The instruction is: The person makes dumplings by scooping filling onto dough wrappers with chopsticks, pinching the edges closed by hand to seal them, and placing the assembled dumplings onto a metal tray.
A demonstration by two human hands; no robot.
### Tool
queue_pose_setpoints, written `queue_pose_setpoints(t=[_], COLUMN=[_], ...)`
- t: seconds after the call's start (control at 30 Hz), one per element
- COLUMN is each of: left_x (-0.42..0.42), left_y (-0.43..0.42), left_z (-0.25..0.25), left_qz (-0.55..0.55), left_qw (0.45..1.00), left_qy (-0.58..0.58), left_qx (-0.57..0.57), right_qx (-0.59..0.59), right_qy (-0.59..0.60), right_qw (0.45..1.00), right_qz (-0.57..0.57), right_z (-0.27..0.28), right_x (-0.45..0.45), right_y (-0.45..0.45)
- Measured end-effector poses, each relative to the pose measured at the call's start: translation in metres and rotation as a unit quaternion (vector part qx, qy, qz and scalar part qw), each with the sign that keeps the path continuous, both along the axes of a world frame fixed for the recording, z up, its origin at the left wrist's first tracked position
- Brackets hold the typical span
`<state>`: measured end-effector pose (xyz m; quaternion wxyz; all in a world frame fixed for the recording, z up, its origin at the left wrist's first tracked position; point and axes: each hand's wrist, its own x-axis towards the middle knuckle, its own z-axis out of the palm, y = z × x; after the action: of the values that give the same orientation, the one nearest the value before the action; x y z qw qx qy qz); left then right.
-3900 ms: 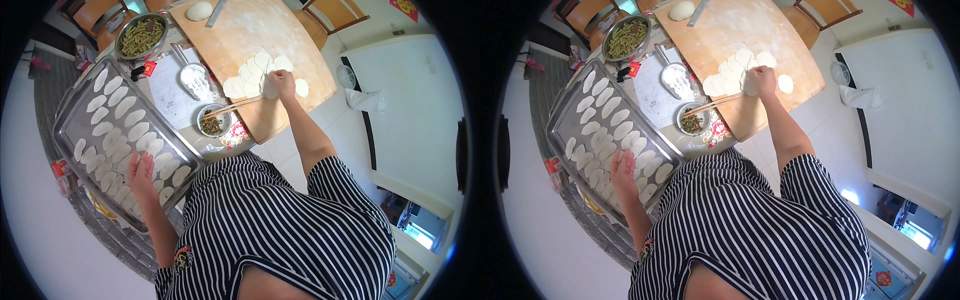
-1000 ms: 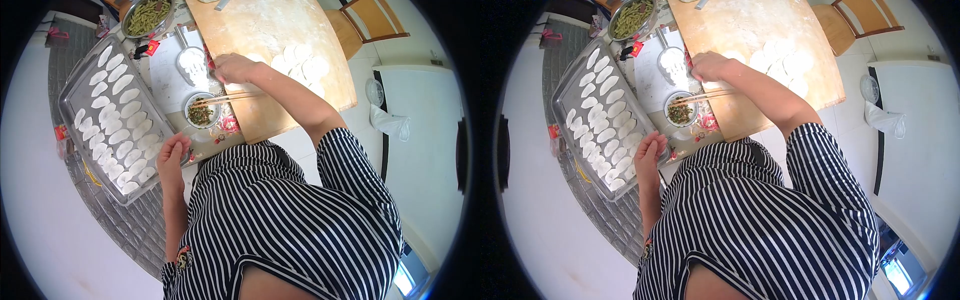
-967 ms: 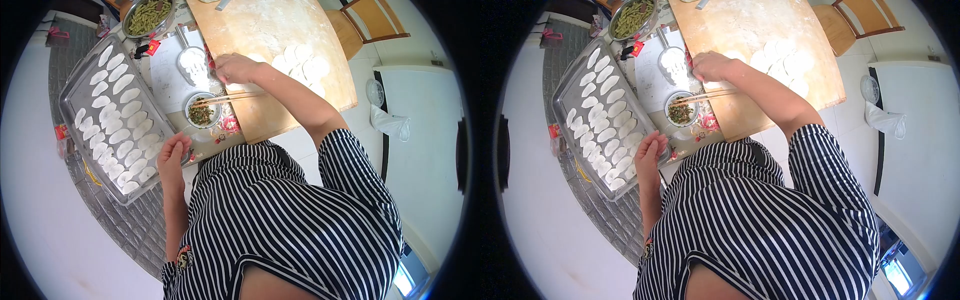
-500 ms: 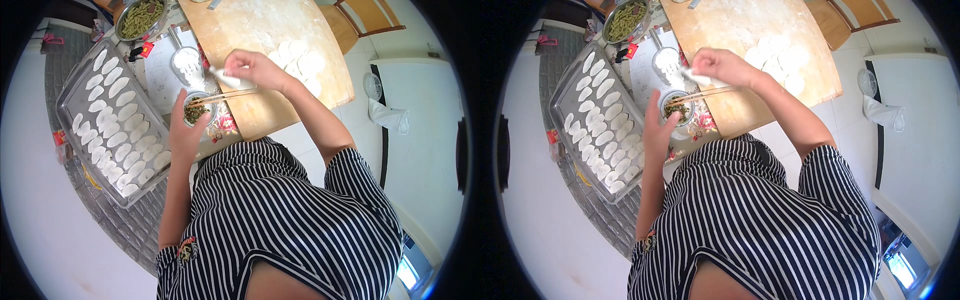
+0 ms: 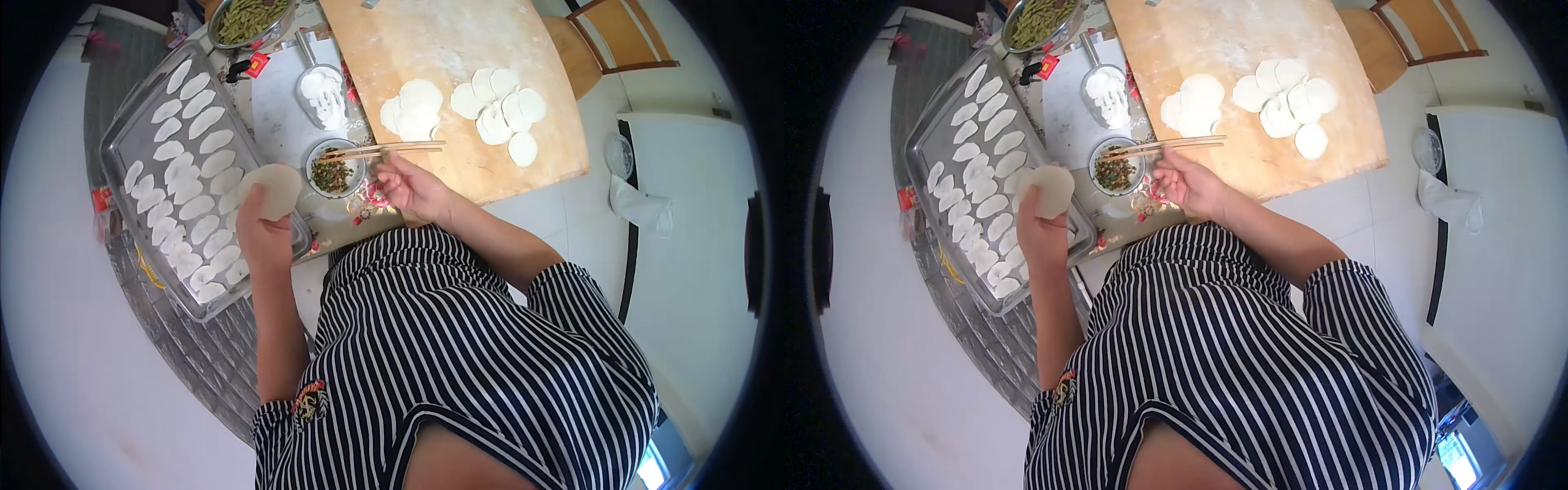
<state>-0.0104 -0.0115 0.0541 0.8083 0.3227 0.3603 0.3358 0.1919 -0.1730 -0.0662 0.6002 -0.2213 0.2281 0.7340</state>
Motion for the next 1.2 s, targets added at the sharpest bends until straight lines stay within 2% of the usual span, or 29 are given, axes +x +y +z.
queue_pose_setpoints(t=[0.07, 0.1, 0.3, 0.43, 0.5, 0.53, 0.57, 0.63, 0.67, 0.7, 0.73, 0.77, 0.8, 0.87, 0.93, 1.0, 1.03, 1.1, 1.13, 1.2], left_x=[-0.01, -0.015, -0.032, -0.036, -0.04, -0.04, -0.041, -0.043, -0.043, -0.043, -0.044, -0.045, -0.046, -0.045, -0.046, -0.048, -0.05, -0.057, -0.058, -0.059], left_y=[-0.003, -0.005, -0.022, -0.026, -0.024, -0.023, -0.021, -0.018, -0.017, -0.015, -0.014, -0.013, -0.012, -0.012, -0.011, -0.012, -0.013, -0.014, -0.015, -0.018], left_z=[0.001, 0.002, -0.016, -0.021, -0.024, -0.024, -0.024, -0.024, -0.026, -0.027, -0.03, -0.035, -0.038, -0.042, -0.044, -0.045, -0.047, -0.049, -0.05, -0.051], left_qz=[0.038, 0.071, 0.094, 0.098, 0.088, 0.089, 0.091, 0.095, 0.095, 0.095, 0.096, 0.088, 0.079, 0.079, 0.081, 0.087, 0.089, 0.096, 0.097, 0.116], left_qw=[0.998, 0.994, 0.987, 0.983, 0.982, 0.982, 0.981, 0.98, 0.98, 0.981, 0.981, 0.981, 0.98, 0.98, 0.979, 0.979, 0.979, 0.978, 0.977, 0.974], left_qy=[0.004, 0.005, 0.022, 0.026, 0.016, 0.015, 0.008, -0.001, -0.006, -0.011, -0.011, -0.012, -0.013, -0.014, -0.017, -0.013, -0.014, -0.005, -0.005, -0.002], left_qx=[-0.043, -0.088, -0.13, -0.151, -0.164, -0.163, -0.169, -0.175, -0.173, -0.171, -0.171, -0.175, -0.18, -0.181, -0.184, -0.184, -0.184, -0.187, -0.187, -0.193], right_qx=[-0.02, -0.013, -0.003, -0.02, -0.028, -0.028, -0.053, -0.091, -0.09, -0.045, 0.002, 0.015, 0.015, -0.002, 0.006, 0.012, 0.013, 0.041, 0.042, 0.145], right_qy=[0.009, 0.026, 0.046, 0.044, -0.03, -0.031, -0.129, -0.298, -0.299, -0.443, -0.575, -0.695, -0.695, -0.769, -0.768, -0.688, -0.688, -0.678, -0.678, -0.766], right_qw=[0.995, 0.994, 0.983, 0.981, 0.984, 0.984, 0.976, 0.932, 0.932, 0.881, 0.808, 0.717, 0.717, 0.637, 0.638, 0.715, 0.714, 0.698, 0.698, 0.607], right_qz=[-0.095, -0.105, -0.178, -0.186, -0.173, -0.173, -0.165, -0.187, -0.186, -0.159, -0.129, -0.052, -0.051, 0.054, 0.064, 0.126, 0.127, 0.225, 0.227, 0.152], right_z=[0.005, 0.008, -0.023, -0.034, -0.031, -0.022, -0.006, 0.023, 0.032, 0.039, 0.042, 0.034, 0.032, 0.043, 0.053, 0.064, 0.076, 0.098, 0.089, 0.064], right_x=[-0.01, -0.012, -0.022, -0.027, -0.026, -0.024, -0.022, -0.022, -0.023, -0.023, -0.021, -0.017, -0.018, -0.02, -0.015, -0.009, -0.005, 0.0, 0.0, 0.001], right_y=[0.012, 0.018, 0.038, 0.043, 0.041, 0.039, 0.036, 0.038, 0.038, 0.035, 0.031, 0.029, 0.028, 0.027, 0.025, 0.023, 0.023, 0.022, 0.021, 0.02])
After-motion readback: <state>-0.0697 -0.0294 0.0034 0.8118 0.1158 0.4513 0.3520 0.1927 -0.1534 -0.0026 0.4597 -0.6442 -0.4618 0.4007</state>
